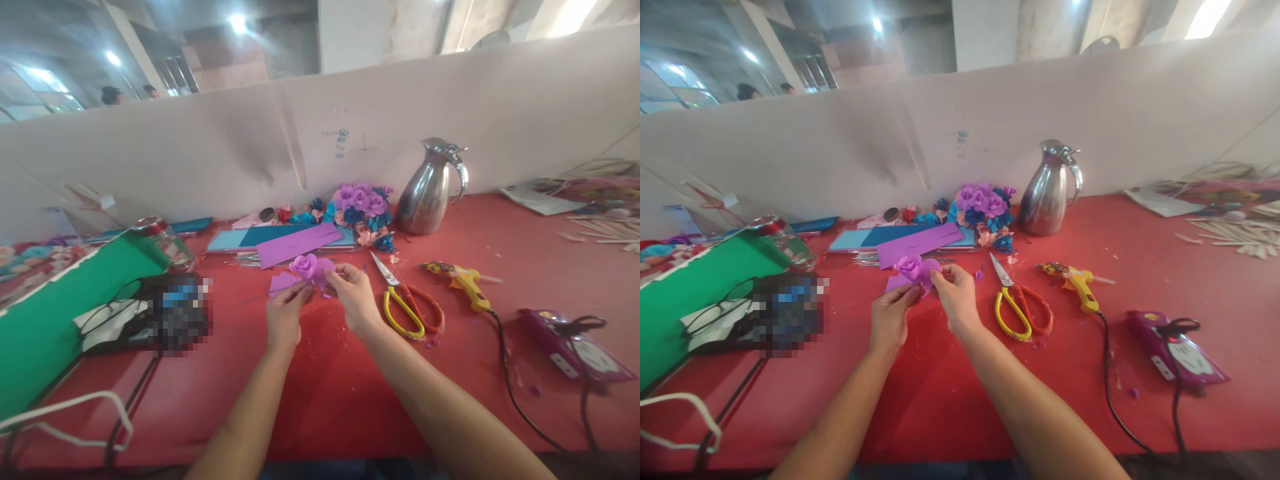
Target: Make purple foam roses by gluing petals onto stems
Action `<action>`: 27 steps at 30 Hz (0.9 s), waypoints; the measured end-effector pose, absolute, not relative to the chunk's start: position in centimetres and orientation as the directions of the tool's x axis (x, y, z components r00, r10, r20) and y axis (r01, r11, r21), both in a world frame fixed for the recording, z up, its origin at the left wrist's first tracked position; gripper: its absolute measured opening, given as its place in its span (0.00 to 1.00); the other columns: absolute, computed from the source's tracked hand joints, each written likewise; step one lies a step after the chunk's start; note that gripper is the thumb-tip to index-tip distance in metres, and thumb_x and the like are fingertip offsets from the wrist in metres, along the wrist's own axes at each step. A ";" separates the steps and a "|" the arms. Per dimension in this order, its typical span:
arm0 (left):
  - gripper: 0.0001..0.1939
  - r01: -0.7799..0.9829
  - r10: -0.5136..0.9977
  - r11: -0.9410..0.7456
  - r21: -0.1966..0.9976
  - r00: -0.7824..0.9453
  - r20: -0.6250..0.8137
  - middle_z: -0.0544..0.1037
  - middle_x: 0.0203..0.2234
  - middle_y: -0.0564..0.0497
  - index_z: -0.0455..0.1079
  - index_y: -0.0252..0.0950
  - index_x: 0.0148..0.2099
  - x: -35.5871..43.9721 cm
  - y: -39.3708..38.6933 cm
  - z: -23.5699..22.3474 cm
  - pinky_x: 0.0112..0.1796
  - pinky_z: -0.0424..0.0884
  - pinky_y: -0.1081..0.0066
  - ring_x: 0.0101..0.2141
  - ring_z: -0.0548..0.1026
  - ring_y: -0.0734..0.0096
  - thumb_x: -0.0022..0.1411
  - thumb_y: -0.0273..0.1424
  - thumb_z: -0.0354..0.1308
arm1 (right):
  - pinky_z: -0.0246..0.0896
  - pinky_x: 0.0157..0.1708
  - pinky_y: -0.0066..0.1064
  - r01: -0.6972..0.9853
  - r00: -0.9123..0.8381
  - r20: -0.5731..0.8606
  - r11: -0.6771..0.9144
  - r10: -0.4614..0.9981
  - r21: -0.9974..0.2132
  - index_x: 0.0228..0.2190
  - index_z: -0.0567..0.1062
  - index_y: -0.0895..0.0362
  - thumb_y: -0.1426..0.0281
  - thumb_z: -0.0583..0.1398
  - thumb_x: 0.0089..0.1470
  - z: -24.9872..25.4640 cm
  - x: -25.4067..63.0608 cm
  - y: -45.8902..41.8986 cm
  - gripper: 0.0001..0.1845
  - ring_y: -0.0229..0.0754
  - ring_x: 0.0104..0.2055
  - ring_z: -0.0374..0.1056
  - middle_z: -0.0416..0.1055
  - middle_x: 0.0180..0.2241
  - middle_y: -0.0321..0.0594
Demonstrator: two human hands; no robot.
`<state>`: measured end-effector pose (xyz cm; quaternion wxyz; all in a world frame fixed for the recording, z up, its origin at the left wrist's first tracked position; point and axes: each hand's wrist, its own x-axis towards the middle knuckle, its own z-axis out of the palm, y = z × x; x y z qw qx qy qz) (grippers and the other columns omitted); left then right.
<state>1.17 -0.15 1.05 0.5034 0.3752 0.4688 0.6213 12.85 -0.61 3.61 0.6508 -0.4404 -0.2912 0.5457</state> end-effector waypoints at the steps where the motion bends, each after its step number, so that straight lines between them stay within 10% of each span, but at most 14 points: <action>1: 0.08 -0.274 0.976 -0.059 0.960 -0.216 -0.001 0.81 0.25 0.50 0.80 0.35 0.28 1.2 -0.1 1.0 0.35 0.72 0.70 0.27 0.75 0.73 0.40 0.29 0.70 | 0.64 0.26 0.26 -0.462 0.235 -0.105 0.016 0.966 -0.887 0.24 0.72 0.58 0.62 0.65 0.38 3.6 12.8 -0.6 0.14 0.33 0.22 0.67 0.70 0.19 0.32; 27: 0.11 -0.028 0.912 -0.180 0.983 -0.381 0.155 0.82 0.27 0.50 0.81 0.36 0.33 1.7 -0.3 0.1 0.37 0.73 0.67 0.31 0.78 0.66 0.44 0.34 0.68 | 0.66 0.36 0.31 -0.520 0.232 -0.048 0.082 0.972 -0.850 0.23 0.74 0.58 0.61 0.65 0.42 3.9 11.7 -1.5 0.13 0.36 0.28 0.68 0.71 0.23 0.34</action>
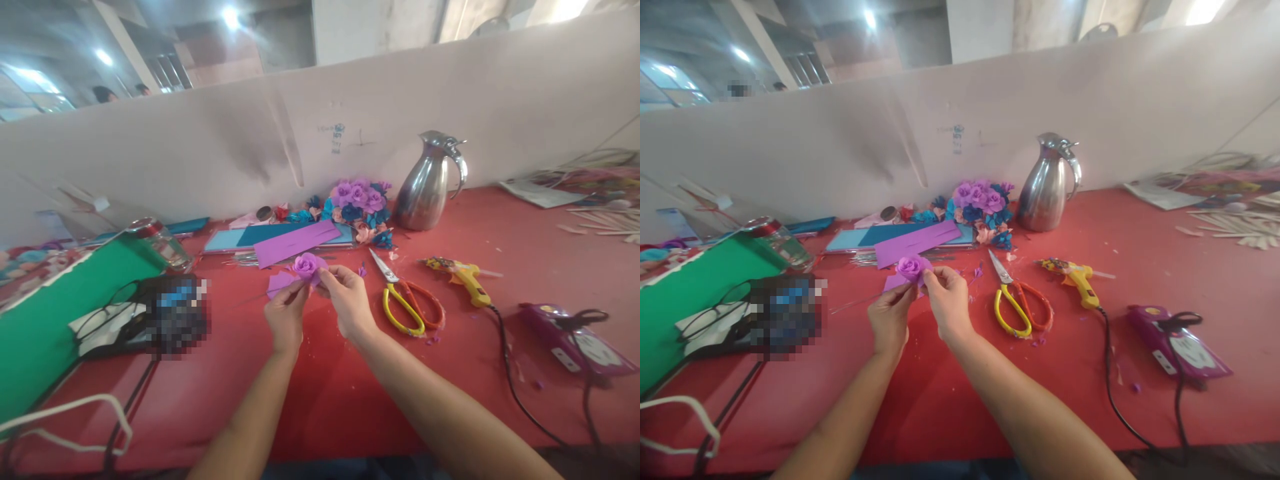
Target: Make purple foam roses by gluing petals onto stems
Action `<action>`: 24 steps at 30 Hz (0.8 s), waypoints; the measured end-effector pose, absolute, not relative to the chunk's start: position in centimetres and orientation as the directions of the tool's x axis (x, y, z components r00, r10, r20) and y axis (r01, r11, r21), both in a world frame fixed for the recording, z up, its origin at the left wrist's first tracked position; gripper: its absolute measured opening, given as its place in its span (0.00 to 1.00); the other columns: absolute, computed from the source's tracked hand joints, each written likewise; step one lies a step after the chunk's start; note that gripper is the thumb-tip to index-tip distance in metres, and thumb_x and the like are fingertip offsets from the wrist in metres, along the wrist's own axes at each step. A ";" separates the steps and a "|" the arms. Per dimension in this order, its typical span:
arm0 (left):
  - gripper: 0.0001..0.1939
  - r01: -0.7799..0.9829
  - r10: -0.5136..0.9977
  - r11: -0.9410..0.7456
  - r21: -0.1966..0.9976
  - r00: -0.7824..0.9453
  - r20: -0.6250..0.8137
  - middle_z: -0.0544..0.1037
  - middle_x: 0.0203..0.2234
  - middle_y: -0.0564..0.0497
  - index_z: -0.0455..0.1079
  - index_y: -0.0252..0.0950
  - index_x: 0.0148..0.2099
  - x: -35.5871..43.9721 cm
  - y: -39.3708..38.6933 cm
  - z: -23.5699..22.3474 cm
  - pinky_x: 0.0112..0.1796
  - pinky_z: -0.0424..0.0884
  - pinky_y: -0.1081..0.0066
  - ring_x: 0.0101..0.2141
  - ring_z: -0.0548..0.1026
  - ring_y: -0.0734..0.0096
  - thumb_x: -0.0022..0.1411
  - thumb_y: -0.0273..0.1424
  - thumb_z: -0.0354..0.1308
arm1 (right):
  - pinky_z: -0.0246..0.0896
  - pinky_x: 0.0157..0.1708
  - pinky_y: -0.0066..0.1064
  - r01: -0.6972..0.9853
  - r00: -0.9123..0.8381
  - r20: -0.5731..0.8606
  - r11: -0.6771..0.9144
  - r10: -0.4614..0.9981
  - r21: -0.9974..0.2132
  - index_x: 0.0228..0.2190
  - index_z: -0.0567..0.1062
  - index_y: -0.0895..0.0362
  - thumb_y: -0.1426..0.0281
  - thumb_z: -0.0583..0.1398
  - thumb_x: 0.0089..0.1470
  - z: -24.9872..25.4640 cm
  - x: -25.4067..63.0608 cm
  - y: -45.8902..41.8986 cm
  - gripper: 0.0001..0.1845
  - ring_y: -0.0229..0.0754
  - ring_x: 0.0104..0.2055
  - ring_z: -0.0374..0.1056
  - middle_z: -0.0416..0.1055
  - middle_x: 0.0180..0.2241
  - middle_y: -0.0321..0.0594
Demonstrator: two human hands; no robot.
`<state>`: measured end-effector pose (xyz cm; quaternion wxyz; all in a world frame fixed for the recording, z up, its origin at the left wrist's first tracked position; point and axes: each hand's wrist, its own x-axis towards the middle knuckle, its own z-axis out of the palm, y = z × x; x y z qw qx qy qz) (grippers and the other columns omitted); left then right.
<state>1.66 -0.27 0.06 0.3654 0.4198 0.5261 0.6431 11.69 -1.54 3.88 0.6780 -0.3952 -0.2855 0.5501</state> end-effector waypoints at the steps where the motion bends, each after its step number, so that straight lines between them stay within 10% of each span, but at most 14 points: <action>1: 0.11 -0.008 0.909 -0.184 0.983 -0.381 0.167 0.83 0.28 0.50 0.81 0.37 0.33 1.6 -0.2 0.0 0.37 0.73 0.67 0.31 0.78 0.66 0.45 0.34 0.68 | 0.66 0.36 0.31 -0.520 0.235 -0.046 0.086 0.971 -0.850 0.24 0.74 0.58 0.61 0.65 0.42 3.9 11.6 -1.6 0.13 0.36 0.28 0.68 0.71 0.23 0.34; 24: 0.09 0.107 0.890 -0.237 0.965 -0.374 0.260 0.82 0.27 0.51 0.81 0.37 0.33 1.3 -0.3 -0.2 0.35 0.74 0.69 0.31 0.78 0.66 0.48 0.35 0.67 | 0.66 0.39 0.32 -0.436 0.214 0.039 0.131 0.976 -0.890 0.30 0.75 0.57 0.72 0.62 0.40 3.5 11.4 -1.9 0.10 0.42 0.36 0.73 0.78 0.30 0.39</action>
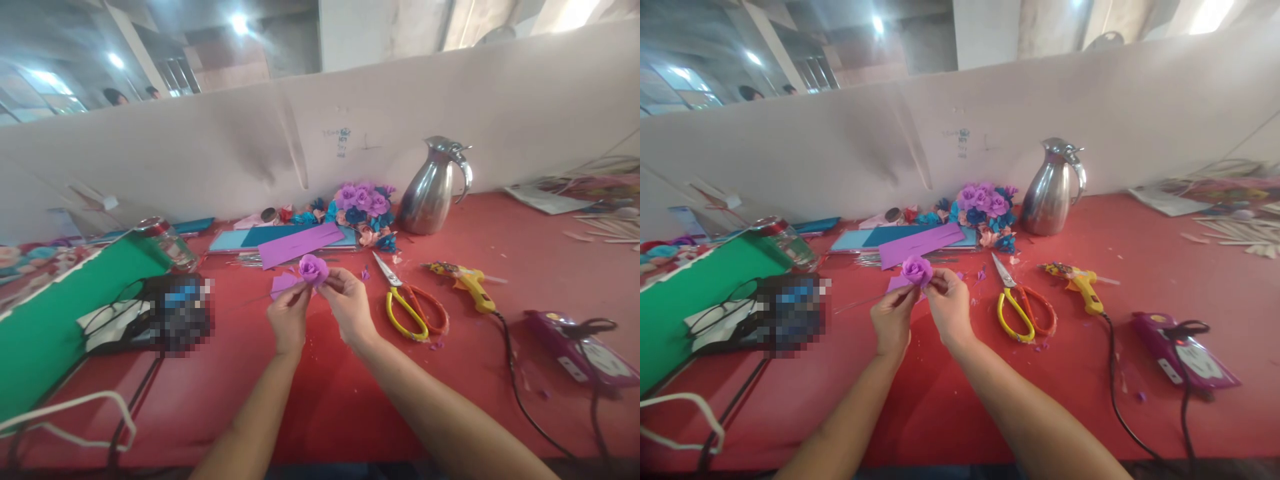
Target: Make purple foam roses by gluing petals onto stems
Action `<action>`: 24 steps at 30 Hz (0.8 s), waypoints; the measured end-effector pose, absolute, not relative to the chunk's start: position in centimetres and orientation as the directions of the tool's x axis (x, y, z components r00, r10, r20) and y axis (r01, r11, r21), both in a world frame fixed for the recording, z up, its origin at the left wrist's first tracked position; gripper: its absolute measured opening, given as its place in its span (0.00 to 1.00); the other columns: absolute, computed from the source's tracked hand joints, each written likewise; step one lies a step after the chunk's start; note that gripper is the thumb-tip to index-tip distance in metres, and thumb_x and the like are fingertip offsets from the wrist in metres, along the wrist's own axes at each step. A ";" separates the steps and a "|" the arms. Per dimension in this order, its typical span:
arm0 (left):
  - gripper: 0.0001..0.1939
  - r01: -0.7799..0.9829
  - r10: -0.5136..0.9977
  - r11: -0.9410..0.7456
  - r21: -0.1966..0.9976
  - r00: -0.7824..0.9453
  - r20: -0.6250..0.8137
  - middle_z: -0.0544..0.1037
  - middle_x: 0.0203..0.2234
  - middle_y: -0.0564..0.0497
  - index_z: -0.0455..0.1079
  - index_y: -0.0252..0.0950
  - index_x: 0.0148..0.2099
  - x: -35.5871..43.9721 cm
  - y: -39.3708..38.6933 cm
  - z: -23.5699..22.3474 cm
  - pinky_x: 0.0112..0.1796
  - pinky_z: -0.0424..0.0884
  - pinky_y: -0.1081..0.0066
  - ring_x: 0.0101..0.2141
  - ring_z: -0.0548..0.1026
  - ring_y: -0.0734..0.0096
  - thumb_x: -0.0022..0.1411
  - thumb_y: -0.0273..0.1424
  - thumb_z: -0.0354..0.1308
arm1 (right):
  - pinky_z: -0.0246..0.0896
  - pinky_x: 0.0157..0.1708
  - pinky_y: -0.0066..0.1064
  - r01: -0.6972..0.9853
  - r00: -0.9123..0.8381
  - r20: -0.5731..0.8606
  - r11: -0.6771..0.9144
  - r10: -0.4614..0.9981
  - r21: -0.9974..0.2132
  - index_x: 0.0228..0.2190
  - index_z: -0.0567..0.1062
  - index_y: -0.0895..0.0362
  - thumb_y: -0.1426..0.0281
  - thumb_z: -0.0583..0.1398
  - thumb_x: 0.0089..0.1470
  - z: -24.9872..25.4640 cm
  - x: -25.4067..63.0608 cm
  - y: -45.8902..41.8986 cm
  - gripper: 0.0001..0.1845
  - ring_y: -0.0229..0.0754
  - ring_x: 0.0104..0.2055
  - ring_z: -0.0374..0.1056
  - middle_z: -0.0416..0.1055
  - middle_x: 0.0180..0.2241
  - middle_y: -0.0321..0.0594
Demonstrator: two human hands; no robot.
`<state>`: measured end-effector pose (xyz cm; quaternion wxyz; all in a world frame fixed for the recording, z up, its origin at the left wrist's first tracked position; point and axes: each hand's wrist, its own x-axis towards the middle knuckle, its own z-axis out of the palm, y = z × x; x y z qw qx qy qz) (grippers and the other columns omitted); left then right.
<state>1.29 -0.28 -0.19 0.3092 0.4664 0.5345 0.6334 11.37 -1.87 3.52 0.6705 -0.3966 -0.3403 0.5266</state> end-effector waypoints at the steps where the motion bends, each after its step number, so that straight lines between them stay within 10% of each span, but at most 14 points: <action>1: 0.09 0.097 0.891 -0.240 0.966 -0.372 0.259 0.82 0.27 0.51 0.81 0.37 0.33 1.3 -0.3 -0.2 0.35 0.74 0.69 0.31 0.78 0.66 0.48 0.35 0.67 | 0.66 0.40 0.33 -0.433 0.220 0.039 0.133 0.975 -0.892 0.30 0.75 0.57 0.72 0.63 0.40 3.5 11.4 -1.9 0.10 0.42 0.37 0.73 0.78 0.31 0.39; 16: 0.07 -0.073 0.923 -0.263 0.962 -0.311 0.229 0.81 0.26 0.52 0.80 0.38 0.31 1.5 -0.7 0.6 0.36 0.74 0.69 0.30 0.76 0.69 0.47 0.33 0.68 | 0.68 0.35 0.33 -0.443 0.147 0.092 0.148 0.985 -0.884 0.34 0.79 0.57 0.69 0.66 0.42 3.6 12.0 -1.6 0.13 0.39 0.30 0.71 0.78 0.29 0.38; 24: 0.06 -0.125 0.928 -0.261 0.957 -0.305 0.214 0.79 0.25 0.52 0.79 0.37 0.29 1.2 -0.7 0.7 0.35 0.73 0.69 0.28 0.74 0.70 0.46 0.32 0.68 | 0.69 0.42 0.36 -0.403 0.078 0.211 0.224 0.974 -0.887 0.31 0.81 0.53 0.64 0.67 0.43 3.6 12.1 -1.5 0.10 0.47 0.46 0.71 0.74 0.47 0.43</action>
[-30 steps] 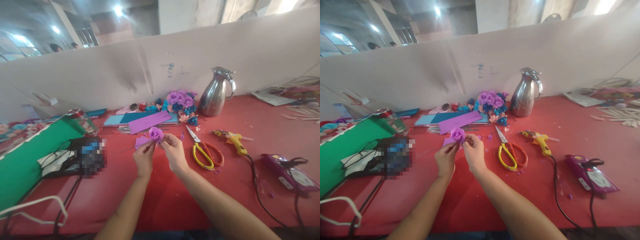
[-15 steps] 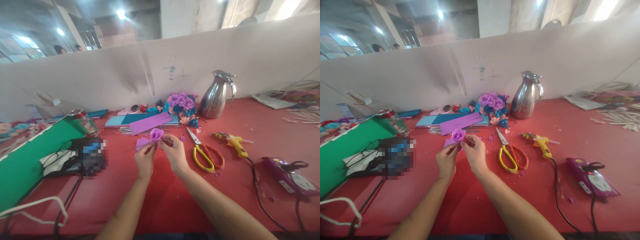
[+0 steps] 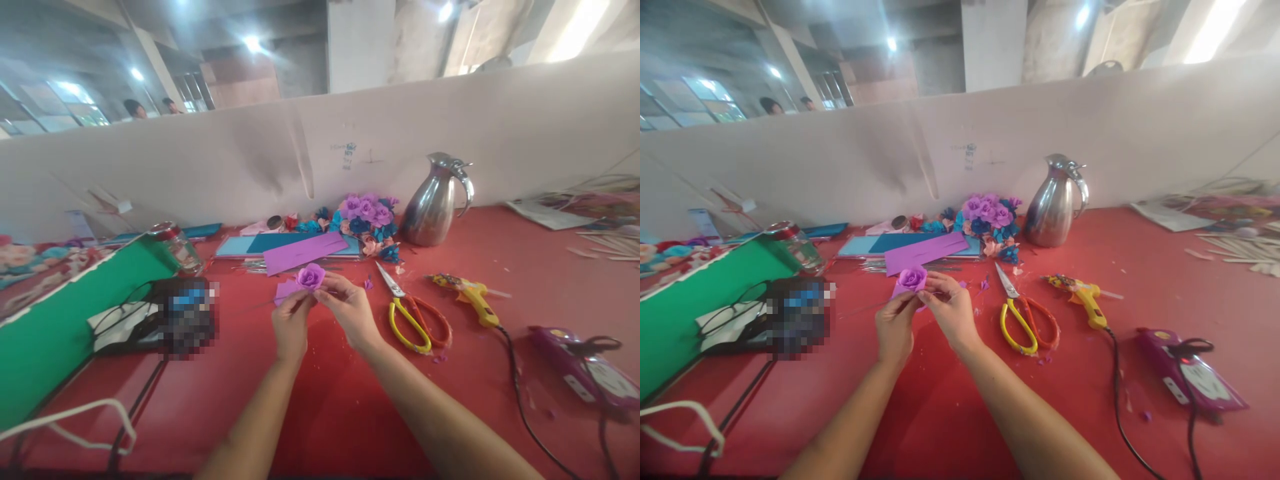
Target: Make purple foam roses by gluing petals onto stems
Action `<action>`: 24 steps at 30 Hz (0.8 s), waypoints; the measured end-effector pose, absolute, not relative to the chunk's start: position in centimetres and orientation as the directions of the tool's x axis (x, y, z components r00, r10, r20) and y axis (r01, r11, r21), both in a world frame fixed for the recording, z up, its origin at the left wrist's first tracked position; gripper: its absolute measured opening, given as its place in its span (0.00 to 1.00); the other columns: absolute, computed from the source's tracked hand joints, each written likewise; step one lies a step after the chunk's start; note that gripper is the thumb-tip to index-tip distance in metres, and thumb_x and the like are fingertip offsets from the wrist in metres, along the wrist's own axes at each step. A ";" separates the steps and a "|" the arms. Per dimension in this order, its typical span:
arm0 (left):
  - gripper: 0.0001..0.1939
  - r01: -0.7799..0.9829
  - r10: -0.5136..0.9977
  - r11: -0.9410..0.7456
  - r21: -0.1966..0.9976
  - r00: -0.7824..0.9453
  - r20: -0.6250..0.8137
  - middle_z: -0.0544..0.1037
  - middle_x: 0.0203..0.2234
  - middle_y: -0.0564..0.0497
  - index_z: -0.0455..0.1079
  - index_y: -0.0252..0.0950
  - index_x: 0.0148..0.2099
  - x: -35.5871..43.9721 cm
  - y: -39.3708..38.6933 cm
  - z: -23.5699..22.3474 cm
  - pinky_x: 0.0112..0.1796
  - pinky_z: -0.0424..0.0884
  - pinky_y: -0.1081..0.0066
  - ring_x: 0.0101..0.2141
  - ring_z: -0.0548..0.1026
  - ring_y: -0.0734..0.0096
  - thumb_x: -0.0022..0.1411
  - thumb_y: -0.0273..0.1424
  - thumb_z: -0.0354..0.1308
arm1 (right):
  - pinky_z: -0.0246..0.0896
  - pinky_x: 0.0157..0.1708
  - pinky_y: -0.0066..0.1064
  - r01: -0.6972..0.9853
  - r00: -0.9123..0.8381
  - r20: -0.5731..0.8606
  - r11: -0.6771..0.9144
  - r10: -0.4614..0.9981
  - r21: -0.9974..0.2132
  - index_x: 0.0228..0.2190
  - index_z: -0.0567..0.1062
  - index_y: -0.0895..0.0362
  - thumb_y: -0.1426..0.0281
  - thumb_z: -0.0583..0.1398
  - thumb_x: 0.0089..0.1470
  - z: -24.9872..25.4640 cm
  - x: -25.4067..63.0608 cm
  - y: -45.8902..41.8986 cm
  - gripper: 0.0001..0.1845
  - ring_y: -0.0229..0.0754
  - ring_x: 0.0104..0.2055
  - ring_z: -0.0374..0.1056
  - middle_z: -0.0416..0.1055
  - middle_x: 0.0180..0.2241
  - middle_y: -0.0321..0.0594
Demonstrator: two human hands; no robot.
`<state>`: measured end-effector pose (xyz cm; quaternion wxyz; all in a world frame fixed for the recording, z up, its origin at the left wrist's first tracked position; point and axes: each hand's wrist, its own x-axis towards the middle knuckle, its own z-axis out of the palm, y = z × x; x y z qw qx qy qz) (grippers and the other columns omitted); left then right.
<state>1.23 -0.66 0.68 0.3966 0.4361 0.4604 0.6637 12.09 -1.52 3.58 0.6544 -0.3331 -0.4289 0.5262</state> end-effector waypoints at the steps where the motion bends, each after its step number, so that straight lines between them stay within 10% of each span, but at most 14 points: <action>1: 0.06 -0.136 0.933 -0.255 0.957 -0.296 0.207 0.79 0.25 0.52 0.79 0.37 0.29 1.2 -0.7 0.7 0.35 0.73 0.69 0.29 0.74 0.70 0.46 0.32 0.67 | 0.70 0.42 0.36 -0.383 0.081 0.216 0.230 0.973 -0.894 0.31 0.82 0.53 0.64 0.67 0.43 3.6 12.1 -1.5 0.11 0.47 0.46 0.71 0.74 0.47 0.44; 24: 0.11 -0.513 0.999 0.040 0.858 0.048 -0.018 0.74 0.20 0.54 0.73 0.35 0.23 0.6 -0.4 1.8 0.28 0.68 0.73 0.23 0.69 0.77 0.37 0.30 0.72 | 0.66 0.37 0.34 -0.065 0.187 0.345 0.362 0.920 -0.930 0.39 0.76 0.52 0.71 0.65 0.44 3.3 11.5 -2.3 0.16 0.40 0.35 0.67 0.68 0.39 0.39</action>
